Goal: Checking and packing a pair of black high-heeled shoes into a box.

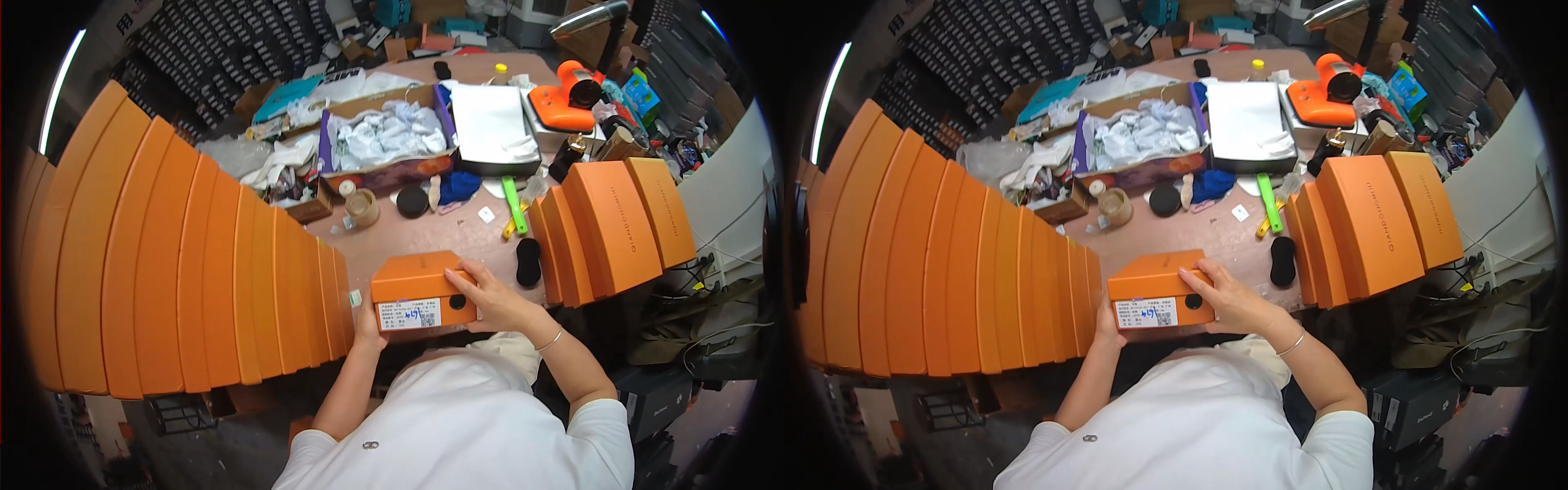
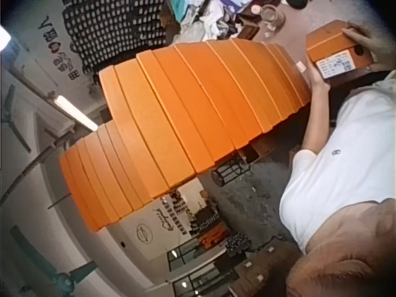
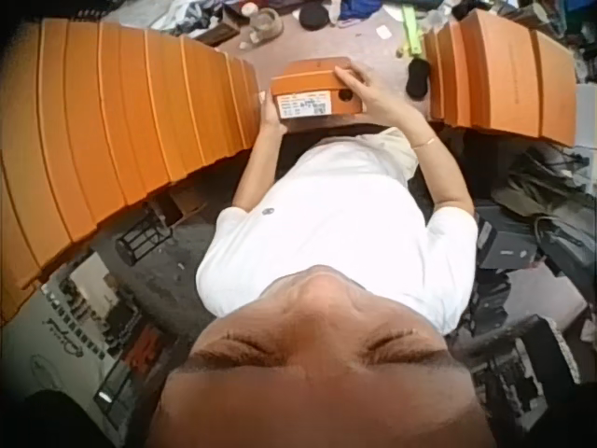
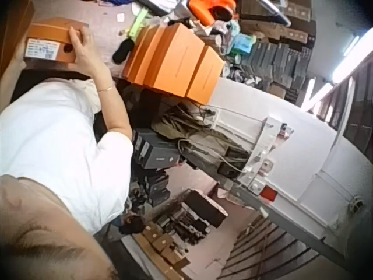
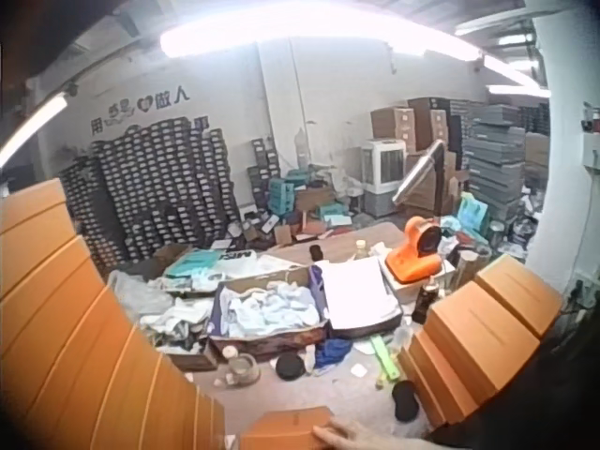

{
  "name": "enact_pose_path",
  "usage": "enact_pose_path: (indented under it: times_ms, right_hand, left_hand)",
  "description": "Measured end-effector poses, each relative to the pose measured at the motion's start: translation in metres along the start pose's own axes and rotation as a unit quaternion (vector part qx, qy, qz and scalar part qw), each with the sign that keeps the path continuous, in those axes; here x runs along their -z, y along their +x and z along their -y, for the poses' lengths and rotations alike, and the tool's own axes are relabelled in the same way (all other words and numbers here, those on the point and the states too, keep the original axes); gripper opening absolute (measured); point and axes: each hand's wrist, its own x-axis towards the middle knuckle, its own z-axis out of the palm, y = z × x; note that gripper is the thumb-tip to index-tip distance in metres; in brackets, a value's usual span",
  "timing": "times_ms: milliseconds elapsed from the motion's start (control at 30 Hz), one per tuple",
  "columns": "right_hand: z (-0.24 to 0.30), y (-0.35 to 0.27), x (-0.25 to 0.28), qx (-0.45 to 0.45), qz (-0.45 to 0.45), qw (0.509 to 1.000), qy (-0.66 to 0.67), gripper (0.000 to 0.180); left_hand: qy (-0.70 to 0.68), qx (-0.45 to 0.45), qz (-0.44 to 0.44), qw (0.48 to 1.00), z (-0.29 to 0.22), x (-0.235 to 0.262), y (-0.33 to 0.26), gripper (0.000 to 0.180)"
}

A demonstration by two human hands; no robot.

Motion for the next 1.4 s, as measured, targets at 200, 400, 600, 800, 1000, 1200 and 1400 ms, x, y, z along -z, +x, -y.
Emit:
enact_pose_path:
  times_ms: [200, 400, 600, 800, 1000, 1200, 1400]
  right_hand:
    - [0.003, 0.020, 0.014, -0.008, 0.043, 0.999, 0.015, 0.100]
    - [0.000, 0.022, 0.013, -0.028, 0.054, 0.998, 0.010, 0.102]
    - [0.004, 0.018, 0.009, -0.030, 0.041, 0.999, -0.008, 0.101]
    - [0.003, 0.011, -0.002, -0.070, -0.061, 0.989, 0.116, 0.102]
    - [-0.010, 0.003, -0.032, -0.135, -0.117, 0.963, 0.202, 0.103]
    - [-0.007, 0.006, -0.032, -0.207, -0.113, 0.932, 0.273, 0.100]
    - [-0.005, -0.012, -0.025, -0.204, -0.154, 0.899, 0.357, 0.099]
  left_hand:
    - [0.013, -0.069, -0.069, 0.995, 0.000, -0.009, -0.005, 0.055]
    - [0.032, -0.087, -0.066, 0.994, -0.004, -0.020, -0.006, 0.057]
    - [0.067, -0.108, -0.039, 0.991, -0.003, -0.022, -0.008, 0.065]
    - [0.059, -0.102, -0.020, 0.993, -0.002, -0.021, -0.007, 0.067]
    - [0.074, -0.112, -0.039, 0.990, 0.000, -0.021, -0.006, 0.063]
    - [0.041, -0.085, -0.045, 0.995, 0.000, -0.024, -0.005, 0.064]
    - [0.144, -0.159, 0.015, 0.977, 0.020, -0.034, -0.009, 0.065]
